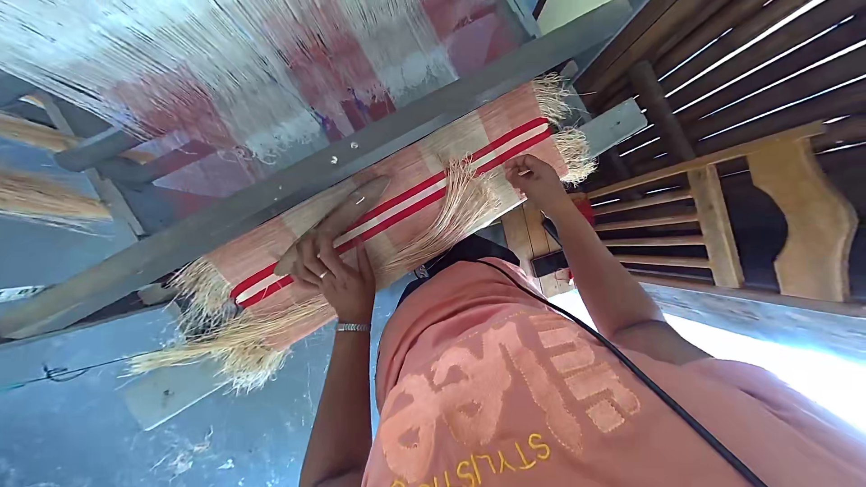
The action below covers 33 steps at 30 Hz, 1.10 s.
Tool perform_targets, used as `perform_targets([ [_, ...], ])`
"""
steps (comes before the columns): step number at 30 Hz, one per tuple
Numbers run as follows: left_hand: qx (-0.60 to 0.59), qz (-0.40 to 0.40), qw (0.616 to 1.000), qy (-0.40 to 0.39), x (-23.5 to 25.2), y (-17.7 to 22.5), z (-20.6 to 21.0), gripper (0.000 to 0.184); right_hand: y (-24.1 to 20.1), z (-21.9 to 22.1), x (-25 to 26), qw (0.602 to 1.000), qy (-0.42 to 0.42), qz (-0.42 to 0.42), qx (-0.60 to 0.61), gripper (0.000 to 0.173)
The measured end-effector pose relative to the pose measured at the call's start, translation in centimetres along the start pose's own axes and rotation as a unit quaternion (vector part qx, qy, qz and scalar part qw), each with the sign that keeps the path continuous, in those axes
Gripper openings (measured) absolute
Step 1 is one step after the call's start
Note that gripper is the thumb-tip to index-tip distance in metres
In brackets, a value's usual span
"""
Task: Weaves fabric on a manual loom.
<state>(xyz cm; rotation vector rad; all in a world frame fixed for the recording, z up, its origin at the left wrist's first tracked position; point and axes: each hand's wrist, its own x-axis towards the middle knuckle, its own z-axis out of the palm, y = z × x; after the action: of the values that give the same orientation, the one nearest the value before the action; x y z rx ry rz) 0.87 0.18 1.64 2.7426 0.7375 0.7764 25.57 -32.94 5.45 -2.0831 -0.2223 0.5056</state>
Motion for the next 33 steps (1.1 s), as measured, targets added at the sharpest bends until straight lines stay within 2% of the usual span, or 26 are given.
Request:
perform_targets([
  [5,0.004,0.008,1.000,-0.014,-3.8,-0.8,0.3,0.050,-1.3,1.2,1.4,0.999,0.001,-0.032,-0.027,0.031],
  [8,0.024,-0.007,0.999,-0.038,-4.1,-2.0,0.5,0.045,-2.0,1.9,2.1,0.998,0.006,-0.043,-0.036,0.034],
  [14,0.054,-0.014,0.998,-0.030,-4.6,-2.4,2.3,0.047,-3.6,2.9,3.5,0.996,0.002,-0.088,-0.030,0.034],
  [20,0.056,-0.032,0.997,-0.046,-4.6,-2.3,2.8,0.045,-4.0,4.0,4.7,0.997,0.018,-0.073,-0.027,0.034],
  [22,0.060,-0.032,0.997,-0.042,-4.6,-2.3,2.9,0.045,-4.3,4.3,4.5,0.992,0.055,-0.104,-0.034,0.034],
  [25,0.058,-0.034,0.997,-0.042,-4.8,-2.5,3.0,0.045,-4.4,4.5,4.1,0.976,0.082,-0.161,-0.121,0.030],
  [29,0.051,-0.031,0.997,-0.041,-4.7,-2.5,3.1,0.045,-4.1,5.1,4.4,0.972,0.042,-0.136,-0.187,0.034],
  [33,0.054,-0.034,0.997,-0.042,-4.8,-2.7,3.2,0.045,-3.6,5.8,4.8,0.981,0.028,-0.117,-0.155,0.029],
])
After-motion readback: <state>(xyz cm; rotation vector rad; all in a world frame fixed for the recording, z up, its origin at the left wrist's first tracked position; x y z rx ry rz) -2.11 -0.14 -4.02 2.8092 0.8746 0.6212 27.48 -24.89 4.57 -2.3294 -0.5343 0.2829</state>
